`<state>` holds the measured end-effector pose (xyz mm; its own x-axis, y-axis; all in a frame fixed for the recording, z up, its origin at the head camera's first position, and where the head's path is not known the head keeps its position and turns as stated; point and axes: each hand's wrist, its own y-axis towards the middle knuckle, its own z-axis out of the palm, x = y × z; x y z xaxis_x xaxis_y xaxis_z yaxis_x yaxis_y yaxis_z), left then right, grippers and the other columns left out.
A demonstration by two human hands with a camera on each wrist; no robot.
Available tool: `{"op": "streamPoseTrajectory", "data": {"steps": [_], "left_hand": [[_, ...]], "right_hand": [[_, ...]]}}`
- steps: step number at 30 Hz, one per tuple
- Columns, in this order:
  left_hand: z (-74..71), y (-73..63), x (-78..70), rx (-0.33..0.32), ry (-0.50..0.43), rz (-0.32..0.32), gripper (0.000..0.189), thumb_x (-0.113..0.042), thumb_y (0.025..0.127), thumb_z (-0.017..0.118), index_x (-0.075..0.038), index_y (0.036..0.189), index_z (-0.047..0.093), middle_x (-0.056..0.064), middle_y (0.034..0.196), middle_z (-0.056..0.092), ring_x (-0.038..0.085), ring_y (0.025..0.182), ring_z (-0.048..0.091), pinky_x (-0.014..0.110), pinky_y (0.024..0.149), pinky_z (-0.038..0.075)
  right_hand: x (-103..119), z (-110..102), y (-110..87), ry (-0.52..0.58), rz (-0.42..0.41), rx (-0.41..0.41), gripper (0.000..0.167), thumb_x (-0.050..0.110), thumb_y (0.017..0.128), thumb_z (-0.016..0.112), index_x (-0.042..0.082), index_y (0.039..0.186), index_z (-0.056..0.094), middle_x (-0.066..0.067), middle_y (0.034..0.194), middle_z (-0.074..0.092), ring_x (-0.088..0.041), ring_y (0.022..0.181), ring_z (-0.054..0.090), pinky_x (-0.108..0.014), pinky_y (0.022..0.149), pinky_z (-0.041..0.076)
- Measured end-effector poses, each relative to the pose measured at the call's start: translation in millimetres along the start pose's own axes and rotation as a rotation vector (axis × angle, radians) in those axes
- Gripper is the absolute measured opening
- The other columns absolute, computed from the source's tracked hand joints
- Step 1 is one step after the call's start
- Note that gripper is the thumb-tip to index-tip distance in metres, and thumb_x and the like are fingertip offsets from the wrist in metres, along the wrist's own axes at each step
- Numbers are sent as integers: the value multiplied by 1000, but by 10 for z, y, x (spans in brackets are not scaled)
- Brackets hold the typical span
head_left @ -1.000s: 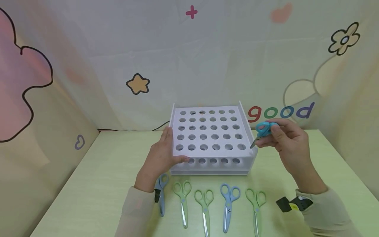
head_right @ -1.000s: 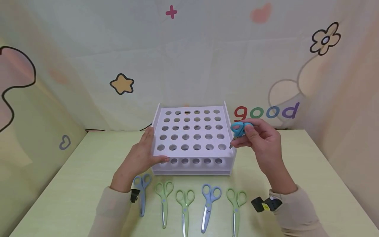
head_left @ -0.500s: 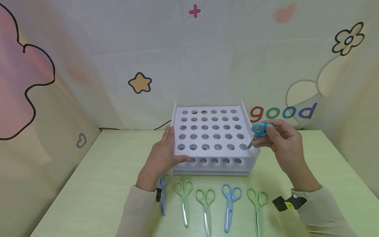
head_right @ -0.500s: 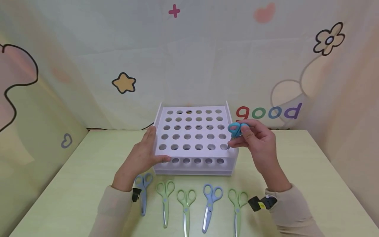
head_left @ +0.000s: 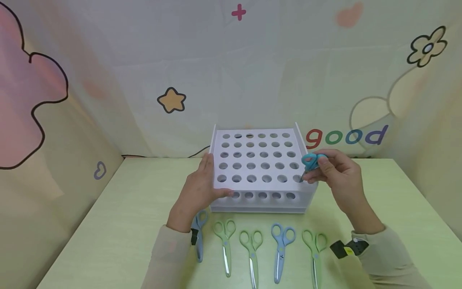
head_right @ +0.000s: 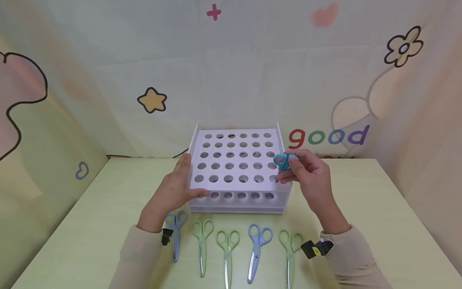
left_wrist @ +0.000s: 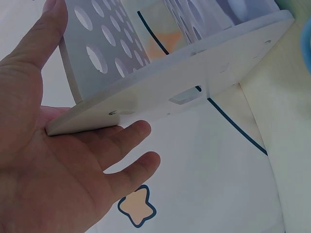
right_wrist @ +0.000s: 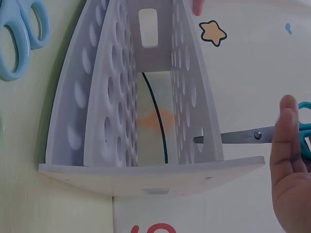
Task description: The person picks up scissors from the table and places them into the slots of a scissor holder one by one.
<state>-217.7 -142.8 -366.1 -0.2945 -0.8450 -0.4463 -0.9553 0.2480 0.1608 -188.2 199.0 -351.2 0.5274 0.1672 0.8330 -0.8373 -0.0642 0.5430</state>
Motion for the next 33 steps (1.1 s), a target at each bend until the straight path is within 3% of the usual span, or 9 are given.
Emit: {"op": "streamPoseTrajectory", "data": {"steps": [5, 11, 15, 20, 24, 29, 33], "left_hand": [[-1, 2, -4, -4, -2, -2, 125, -44, 75, 90, 4, 159, 12, 17, 167, 14, 29, 86, 57, 40, 79, 50], [-4, 5, -10, -5, 3, 0, 125, -44, 75, 90, 4, 159, 12, 17, 167, 14, 29, 85, 57, 39, 79, 50], [-4, 3, -12, -1, 9, -3, 125, -44, 75, 90, 4, 159, 11, 17, 167, 14, 29, 87, 57, 40, 80, 50], [-5, -1, -11, 5, 13, -5, 125, -46, 75, 89, 4, 160, 11, 17, 167, 13, 29, 88, 58, 40, 81, 50], [-12, -3, -11, 8, 16, -2, 125, -46, 76, 89, 4, 160, 10, 17, 167, 13, 28, 83, 57, 39, 78, 50], [-25, -7, -19, 12, 21, -4, 125, -47, 76, 88, 4, 159, 10, 18, 167, 13, 27, 80, 56, 38, 76, 49], [-26, -12, -24, 15, 24, -6, 125, -48, 76, 88, 4, 159, 10, 18, 167, 12, 27, 80, 57, 38, 76, 49]], "right_hand": [[10, 3, -12, -110, 39, -59, 19, 5, 103, 57, -7, 115, 66, -4, 96, 74, -17, 45, 52, -22, 42, 40], [24, -11, -39, -296, 86, -112, 19, 6, 101, 61, -4, 114, 70, 0, 88, 74, -16, 39, 40, -26, 36, 31], [15, -36, -64, -453, 97, -93, 20, 9, 100, 64, -3, 116, 70, 3, 86, 72, -15, 40, 40, -27, 37, 32], [13, -54, -112, -562, 133, -71, 24, 11, 99, 67, -2, 119, 70, 5, 85, 71, -16, 39, 40, -27, 36, 32], [12, -26, -152, -645, 147, -85, 24, 11, 97, 70, -1, 117, 72, -3, 85, 73, -13, 45, 44, -25, 40, 34], [2, 31, -185, -785, 99, -85, 23, 9, 95, 73, -1, 115, 74, -16, 94, 75, -5, 67, 59, -19, 53, 43], [-19, 42, -205, -870, 18, -64, 24, 4, 93, 73, 0, 116, 74, -16, 93, 75, -7, 62, 57, -17, 50, 42]]}}
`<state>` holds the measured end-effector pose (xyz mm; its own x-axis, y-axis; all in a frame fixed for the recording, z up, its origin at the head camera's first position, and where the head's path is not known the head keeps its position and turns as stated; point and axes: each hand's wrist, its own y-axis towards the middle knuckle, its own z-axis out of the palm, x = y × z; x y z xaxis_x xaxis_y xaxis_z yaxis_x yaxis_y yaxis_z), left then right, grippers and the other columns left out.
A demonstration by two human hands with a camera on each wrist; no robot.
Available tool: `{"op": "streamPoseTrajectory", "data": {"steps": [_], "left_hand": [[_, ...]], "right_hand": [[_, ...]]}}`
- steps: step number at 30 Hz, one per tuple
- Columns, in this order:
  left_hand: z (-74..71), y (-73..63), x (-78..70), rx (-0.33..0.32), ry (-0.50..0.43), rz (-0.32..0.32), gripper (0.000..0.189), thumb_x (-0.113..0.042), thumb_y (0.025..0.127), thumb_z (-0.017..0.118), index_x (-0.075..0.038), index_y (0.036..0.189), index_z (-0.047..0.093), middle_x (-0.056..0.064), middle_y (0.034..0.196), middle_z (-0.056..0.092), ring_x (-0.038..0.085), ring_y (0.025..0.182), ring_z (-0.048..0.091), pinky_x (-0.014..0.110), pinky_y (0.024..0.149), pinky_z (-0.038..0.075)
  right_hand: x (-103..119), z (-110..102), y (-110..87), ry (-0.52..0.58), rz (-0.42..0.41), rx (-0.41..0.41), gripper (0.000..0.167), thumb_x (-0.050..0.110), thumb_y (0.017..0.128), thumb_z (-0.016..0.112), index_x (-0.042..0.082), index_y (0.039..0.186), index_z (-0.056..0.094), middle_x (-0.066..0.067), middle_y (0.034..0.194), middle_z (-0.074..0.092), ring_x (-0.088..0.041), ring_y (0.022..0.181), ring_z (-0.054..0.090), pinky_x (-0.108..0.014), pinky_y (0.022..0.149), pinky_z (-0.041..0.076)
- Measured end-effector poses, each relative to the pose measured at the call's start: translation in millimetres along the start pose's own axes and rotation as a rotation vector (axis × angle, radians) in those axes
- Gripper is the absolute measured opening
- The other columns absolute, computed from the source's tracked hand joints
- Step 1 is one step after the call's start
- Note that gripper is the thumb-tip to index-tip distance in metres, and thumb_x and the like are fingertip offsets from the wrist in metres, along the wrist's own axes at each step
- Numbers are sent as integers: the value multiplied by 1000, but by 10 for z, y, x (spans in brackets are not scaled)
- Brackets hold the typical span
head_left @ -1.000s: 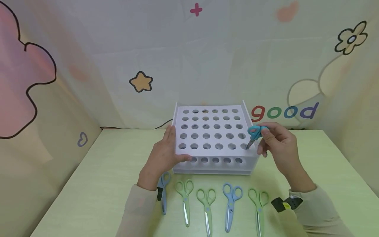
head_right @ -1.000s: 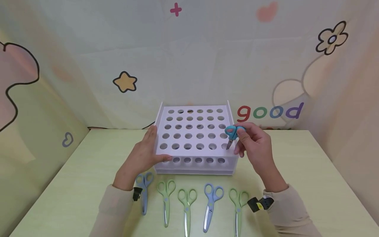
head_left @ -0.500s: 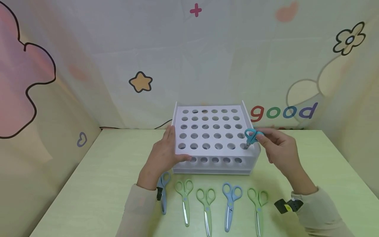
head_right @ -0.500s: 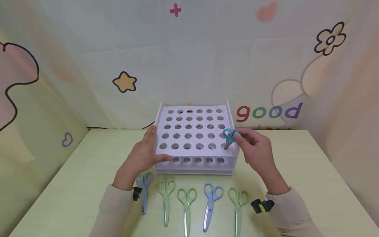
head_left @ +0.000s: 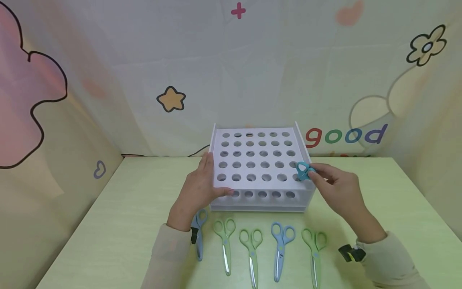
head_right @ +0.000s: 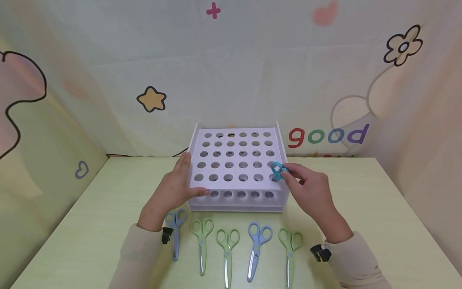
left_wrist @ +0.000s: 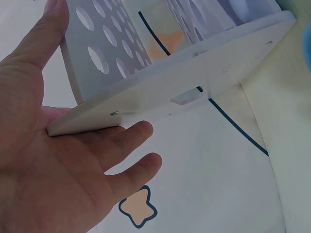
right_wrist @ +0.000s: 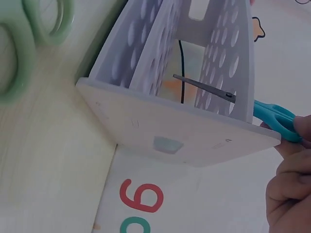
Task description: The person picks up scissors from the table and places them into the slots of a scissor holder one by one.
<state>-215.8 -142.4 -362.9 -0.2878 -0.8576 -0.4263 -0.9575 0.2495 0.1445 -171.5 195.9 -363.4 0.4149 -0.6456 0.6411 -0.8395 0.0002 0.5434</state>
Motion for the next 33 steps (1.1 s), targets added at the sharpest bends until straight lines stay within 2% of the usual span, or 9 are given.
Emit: {"op": "streamPoseTrajectory", "data": {"steps": [4, 6, 9, 11, 13, 16, 21, 33], "left_hand": [[9, 0, 9, -7, 1, 9, 125, -47, 76, 88, 5, 159, 11, 18, 166, 14, 27, 81, 57, 38, 77, 49], [10, 1, 13, -13, 0, 16, 124, -47, 76, 88, 5, 159, 12, 19, 166, 15, 27, 79, 57, 39, 77, 49], [10, 1, 19, -21, -4, 26, 123, -46, 76, 89, 4, 159, 13, 19, 165, 17, 27, 77, 57, 40, 77, 49], [8, 1, 21, -20, -6, 25, 123, -46, 76, 89, 4, 159, 13, 19, 165, 17, 27, 76, 57, 41, 77, 50], [6, -1, 18, -18, -8, 22, 123, -45, 76, 89, 4, 159, 13, 19, 165, 16, 27, 77, 57, 41, 77, 49], [4, -2, 11, -20, -12, 17, 123, -46, 76, 89, 4, 159, 13, 18, 165, 17, 27, 76, 57, 40, 75, 49], [11, 1, 2, -25, -10, 18, 123, -45, 75, 90, 3, 159, 14, 18, 165, 18, 26, 76, 57, 39, 74, 49], [0, -1, -7, -14, -8, 10, 124, -46, 75, 89, 3, 159, 13, 18, 166, 16, 28, 82, 58, 40, 77, 50]], "right_hand": [[-14, 20, 0, -61, -130, -29, 32, -3, 88, 75, 1, 120, 74, -14, 90, 75, -9, 52, 44, -18, 44, 32], [-14, 28, 8, -105, -199, -41, 36, -5, 85, 76, 2, 121, 74, -9, 77, 73, -7, 49, 36, -19, 43, 27], [0, 36, 20, -211, -292, -45, 39, -5, 82, 78, 3, 120, 74, 6, 52, 53, -5, 47, 27, -23, 43, 22], [8, 42, 22, -286, -347, -41, 39, -3, 81, 78, 4, 119, 75, 12, 47, 35, -5, 46, 22, -25, 43, 20], [15, 46, 20, -341, -387, -35, 40, -1, 80, 77, 4, 120, 75, 13, 48, 28, -5, 47, 20, -27, 45, 19], [17, 51, 18, -372, -413, -32, 41, 0, 81, 77, 4, 121, 74, 11, 47, 31, -6, 47, 19, -27, 44, 18], [24, 46, 28, -384, -411, -23, 41, -1, 81, 77, 3, 121, 74, 11, 48, 30, -7, 46, 19, -27, 44, 18], [24, 56, 88, -390, -417, -29, 38, -1, 81, 78, 2, 119, 74, 9, 47, 32, -8, 45, 21, -28, 44, 19]]}}
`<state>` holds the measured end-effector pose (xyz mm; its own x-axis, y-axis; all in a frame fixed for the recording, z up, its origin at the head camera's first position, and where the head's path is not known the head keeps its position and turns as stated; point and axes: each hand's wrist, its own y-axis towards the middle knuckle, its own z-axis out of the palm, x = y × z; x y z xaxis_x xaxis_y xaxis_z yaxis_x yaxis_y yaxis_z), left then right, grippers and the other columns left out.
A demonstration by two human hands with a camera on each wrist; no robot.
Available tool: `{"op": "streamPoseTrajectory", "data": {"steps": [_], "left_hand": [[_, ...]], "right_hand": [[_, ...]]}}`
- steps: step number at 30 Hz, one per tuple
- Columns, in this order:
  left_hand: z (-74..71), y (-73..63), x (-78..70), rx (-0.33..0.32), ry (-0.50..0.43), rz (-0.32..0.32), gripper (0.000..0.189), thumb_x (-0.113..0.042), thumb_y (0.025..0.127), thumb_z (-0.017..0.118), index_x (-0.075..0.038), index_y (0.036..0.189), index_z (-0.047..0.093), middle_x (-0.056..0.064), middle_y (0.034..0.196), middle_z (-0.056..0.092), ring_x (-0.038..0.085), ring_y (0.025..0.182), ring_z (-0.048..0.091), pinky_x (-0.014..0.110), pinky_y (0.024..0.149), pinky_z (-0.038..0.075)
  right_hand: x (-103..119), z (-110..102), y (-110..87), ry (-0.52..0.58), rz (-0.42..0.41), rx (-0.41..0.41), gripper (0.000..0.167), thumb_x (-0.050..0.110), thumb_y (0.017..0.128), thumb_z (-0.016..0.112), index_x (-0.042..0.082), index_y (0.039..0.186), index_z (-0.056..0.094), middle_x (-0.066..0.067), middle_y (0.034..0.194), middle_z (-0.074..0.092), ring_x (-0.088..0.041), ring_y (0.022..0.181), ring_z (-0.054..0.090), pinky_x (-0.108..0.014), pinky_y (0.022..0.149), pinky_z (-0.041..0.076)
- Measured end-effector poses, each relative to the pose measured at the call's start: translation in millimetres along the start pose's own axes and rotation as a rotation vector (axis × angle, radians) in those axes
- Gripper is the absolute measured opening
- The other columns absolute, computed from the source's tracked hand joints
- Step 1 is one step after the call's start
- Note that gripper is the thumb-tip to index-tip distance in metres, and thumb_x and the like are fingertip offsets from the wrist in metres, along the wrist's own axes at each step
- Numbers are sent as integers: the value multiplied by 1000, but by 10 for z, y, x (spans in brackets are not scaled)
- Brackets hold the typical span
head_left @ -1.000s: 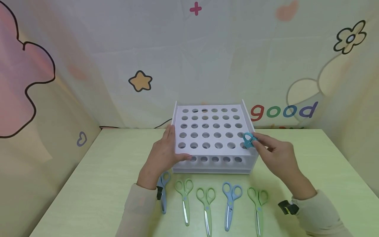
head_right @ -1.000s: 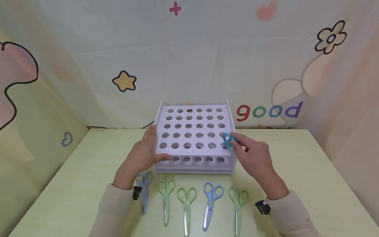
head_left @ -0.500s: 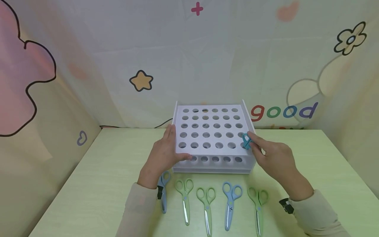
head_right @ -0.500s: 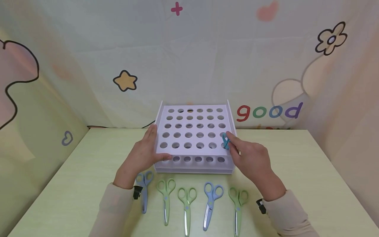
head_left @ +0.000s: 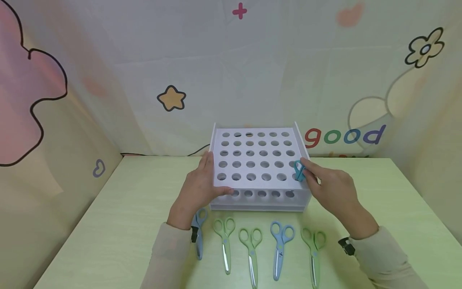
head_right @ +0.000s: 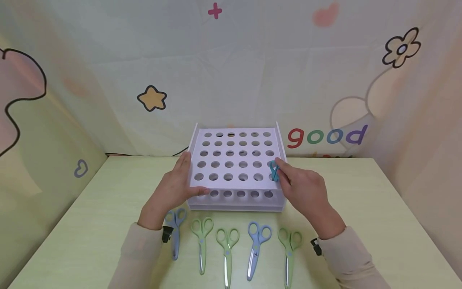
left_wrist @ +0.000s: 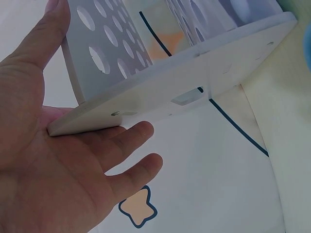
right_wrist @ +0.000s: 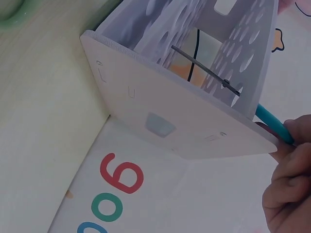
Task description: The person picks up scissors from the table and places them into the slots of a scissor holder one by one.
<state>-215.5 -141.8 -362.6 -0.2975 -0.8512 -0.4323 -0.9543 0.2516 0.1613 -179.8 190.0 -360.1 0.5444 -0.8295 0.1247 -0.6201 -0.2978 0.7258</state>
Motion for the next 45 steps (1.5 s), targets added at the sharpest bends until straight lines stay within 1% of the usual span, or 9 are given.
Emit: {"op": "streamPoseTrajectory", "data": {"steps": [7, 15, 29, 32, 35, 38, 41, 43, 45], "left_hand": [[10, -6, 15, -5, 2, 10, 123, -47, 75, 89, 3, 159, 14, 18, 165, 18, 26, 77, 57, 38, 74, 49], [24, -4, 24, 8, 0, 9, 124, -47, 75, 89, 4, 159, 12, 19, 165, 16, 28, 80, 58, 40, 77, 50], [25, 4, 39, -1, 3, 5, 125, -47, 75, 89, 4, 159, 12, 20, 165, 16, 29, 82, 58, 41, 78, 50], [28, 7, 41, -1, -1, 8, 124, -47, 75, 89, 4, 159, 12, 20, 165, 16, 29, 82, 58, 41, 78, 50], [27, 13, 35, 0, 0, 12, 125, -47, 75, 89, 4, 159, 12, 19, 165, 16, 28, 80, 58, 40, 77, 50], [21, 17, 25, 2, 4, 11, 125, -47, 75, 89, 4, 159, 12, 19, 165, 16, 27, 79, 58, 40, 77, 50], [14, 15, 19, 6, 10, 6, 125, -48, 75, 89, 4, 159, 12, 20, 166, 15, 28, 81, 58, 42, 80, 50], [11, 12, 18, 9, 13, 6, 125, -48, 76, 88, 5, 159, 12, 20, 166, 15, 29, 83, 59, 42, 82, 50], [10, 7, 20, 8, 11, 6, 125, -48, 75, 88, 4, 159, 12, 20, 165, 15, 29, 83, 59, 42, 81, 50]], "right_hand": [[-23, 89, -16, 0, 3, -37, 38, -4, 80, 79, 1, 117, 75, 6, 46, 37, -7, 46, 20, -28, 44, 19], [-20, 212, -81, -29, -4, -1, 35, -1, 82, 77, 1, 117, 75, 4, 46, 41, -6, 46, 21, -28, 42, 20], [39, 151, -39, -28, 61, 96, 34, 4, 88, 71, 1, 121, 71, 6, 50, 38, -9, 45, 30, -29, 42, 23], [23, 107, -45, -19, 58, 61, 35, 6, 87, 73, 1, 122, 71, -1, 55, 55, -10, 47, 31, -29, 42, 23], [1, 32, -62, 5, 68, -11, 36, 5, 86, 72, 2, 122, 71, -4, 61, 60, -11, 49, 32, -30, 43, 24], [-22, -43, -100, 49, 115, -58, 36, 4, 87, 71, 3, 123, 71, 2, 60, 52, -10, 50, 33, -29, 44, 26], [-45, -96, -173, 123, 195, -55, 35, 2, 89, 71, 3, 124, 71, 6, 60, 47, -8, 48, 35, -25, 44, 29], [-76, -110, -247, 194, 260, -39, 33, 2, 91, 70, 2, 124, 71, 2, 65, 57, -6, 47, 40, -23, 44, 31], [-105, -115, -330, 268, 339, -10, 31, 3, 94, 69, 3, 125, 70, -6, 78, 68, -4, 47, 47, -22, 43, 33]]}}
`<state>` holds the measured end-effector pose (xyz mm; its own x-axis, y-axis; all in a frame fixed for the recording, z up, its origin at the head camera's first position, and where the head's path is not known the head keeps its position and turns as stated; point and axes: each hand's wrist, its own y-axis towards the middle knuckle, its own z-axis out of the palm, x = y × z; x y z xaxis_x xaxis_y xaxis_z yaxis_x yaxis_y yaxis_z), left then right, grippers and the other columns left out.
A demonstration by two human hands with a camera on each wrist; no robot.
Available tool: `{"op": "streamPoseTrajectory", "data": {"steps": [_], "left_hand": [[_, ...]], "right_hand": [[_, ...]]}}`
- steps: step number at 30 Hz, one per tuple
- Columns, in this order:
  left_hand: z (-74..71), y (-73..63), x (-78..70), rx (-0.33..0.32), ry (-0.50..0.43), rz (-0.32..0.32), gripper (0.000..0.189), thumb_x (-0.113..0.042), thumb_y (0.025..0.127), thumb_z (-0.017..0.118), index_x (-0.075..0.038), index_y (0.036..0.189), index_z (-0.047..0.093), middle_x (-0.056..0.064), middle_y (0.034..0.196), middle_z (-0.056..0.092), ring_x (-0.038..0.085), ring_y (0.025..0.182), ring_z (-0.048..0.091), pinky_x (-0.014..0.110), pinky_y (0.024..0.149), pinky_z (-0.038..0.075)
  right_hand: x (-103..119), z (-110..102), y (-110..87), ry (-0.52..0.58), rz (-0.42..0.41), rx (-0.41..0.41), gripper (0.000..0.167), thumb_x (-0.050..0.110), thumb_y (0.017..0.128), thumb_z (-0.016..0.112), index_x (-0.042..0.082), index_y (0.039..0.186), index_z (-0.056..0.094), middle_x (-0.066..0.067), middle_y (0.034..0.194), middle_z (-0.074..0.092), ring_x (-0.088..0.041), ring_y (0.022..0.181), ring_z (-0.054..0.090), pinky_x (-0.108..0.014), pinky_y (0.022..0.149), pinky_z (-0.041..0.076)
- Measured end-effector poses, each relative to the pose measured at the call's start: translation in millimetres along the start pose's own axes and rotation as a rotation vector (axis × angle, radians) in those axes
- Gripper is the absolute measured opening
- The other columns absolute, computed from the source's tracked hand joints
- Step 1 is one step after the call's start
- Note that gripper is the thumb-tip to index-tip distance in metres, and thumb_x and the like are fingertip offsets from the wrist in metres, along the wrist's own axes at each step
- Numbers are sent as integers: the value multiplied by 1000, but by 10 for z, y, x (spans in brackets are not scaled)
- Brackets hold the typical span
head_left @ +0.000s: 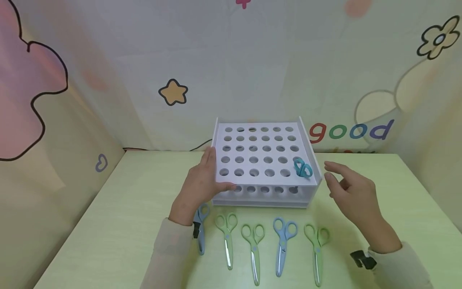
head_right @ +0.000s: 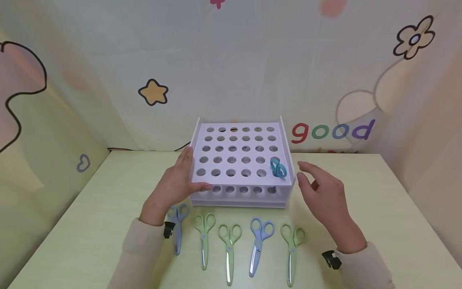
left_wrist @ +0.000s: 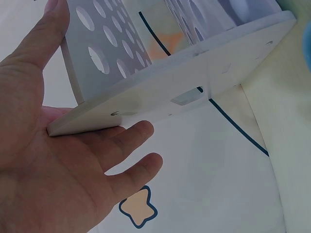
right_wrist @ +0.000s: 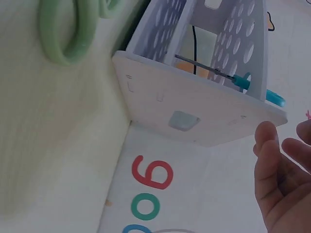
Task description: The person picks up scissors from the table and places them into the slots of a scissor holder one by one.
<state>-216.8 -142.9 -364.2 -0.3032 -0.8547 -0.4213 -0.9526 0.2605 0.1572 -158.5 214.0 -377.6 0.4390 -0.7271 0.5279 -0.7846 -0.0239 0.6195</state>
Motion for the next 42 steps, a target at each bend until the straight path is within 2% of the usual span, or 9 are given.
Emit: {"op": "streamPoseTrajectory", "data": {"steps": [4, 9, 14, 16, 19, 24, 28, 35, 42], "left_hand": [[2, 1, -2, -6, -12, 2, 125, -48, 75, 89, 3, 159, 11, 17, 165, 17, 27, 80, 58, 38, 76, 50], [-8, -4, 2, 1, -17, -10, 126, -47, 75, 89, 3, 159, 11, 17, 166, 14, 26, 77, 57, 37, 72, 50], [10, 6, 0, 4, -15, -13, 126, -47, 75, 89, 2, 159, 10, 17, 166, 13, 27, 76, 57, 36, 70, 49], [16, 6, 2, 2, -17, -11, 125, -46, 75, 89, 2, 159, 11, 16, 166, 14, 26, 75, 56, 35, 69, 49], [22, 8, -2, 2, -23, -1, 124, -46, 75, 89, 2, 159, 11, 16, 165, 15, 26, 75, 56, 35, 69, 49], [18, 8, -4, 3, -20, 5, 125, -47, 75, 89, 2, 159, 11, 17, 166, 14, 26, 75, 56, 35, 70, 49], [7, 2, 2, 8, -11, -3, 127, -47, 75, 89, 3, 159, 9, 17, 167, 11, 26, 77, 57, 36, 72, 50], [6, -8, 3, -10, -30, -4, 124, -44, 75, 90, 1, 159, 11, 15, 166, 15, 26, 78, 57, 36, 70, 49], [10, -5, -15, -8, -22, -1, 123, -44, 75, 90, 1, 159, 12, 14, 165, 16, 26, 75, 56, 34, 67, 49]], "right_hand": [[-164, -26, -137, 95, 184, 111, 29, 11, 101, 63, 3, 128, 67, -16, 105, 72, -7, 56, 62, -22, 48, 43], [-408, -27, -241, 165, 362, 319, 32, 19, 105, 57, -2, 129, 63, -19, 103, 69, -15, 63, 66, -29, 57, 53], [-607, -22, -351, 275, 429, 400, 30, 11, 104, 56, -8, 126, 62, -22, 102, 68, -18, 65, 65, -32, 59, 56], [-657, -18, -392, 281, 449, 437, 29, 11, 103, 58, -8, 126, 62, -19, 97, 67, -19, 64, 64, -32, 59, 55], [-720, -21, -460, 290, 479, 555, 31, 13, 102, 62, -6, 127, 62, -13, 88, 64, -21, 60, 63, -33, 56, 53], [-787, -40, -529, 373, 465, 788, 41, 16, 99, 66, -4, 134, 58, -11, 84, 59, -23, 51, 60, -33, 47, 49], [-778, -53, -536, 428, 410, 909, 46, 17, 97, 69, -3, 137, 57, -12, 80, 56, -20, 49, 57, -32, 44, 48], [-690, -46, -546, 419, 388, 1014, 48, 15, 94, 72, 2, 138, 57, -7, 76, 53, -14, 47, 51, -28, 46, 45], [-621, -42, -564, 297, 315, 1041, 39, 13, 92, 74, 17, 127, 57, -3, 73, 53, -14, 48, 50, -28, 49, 43]]}}
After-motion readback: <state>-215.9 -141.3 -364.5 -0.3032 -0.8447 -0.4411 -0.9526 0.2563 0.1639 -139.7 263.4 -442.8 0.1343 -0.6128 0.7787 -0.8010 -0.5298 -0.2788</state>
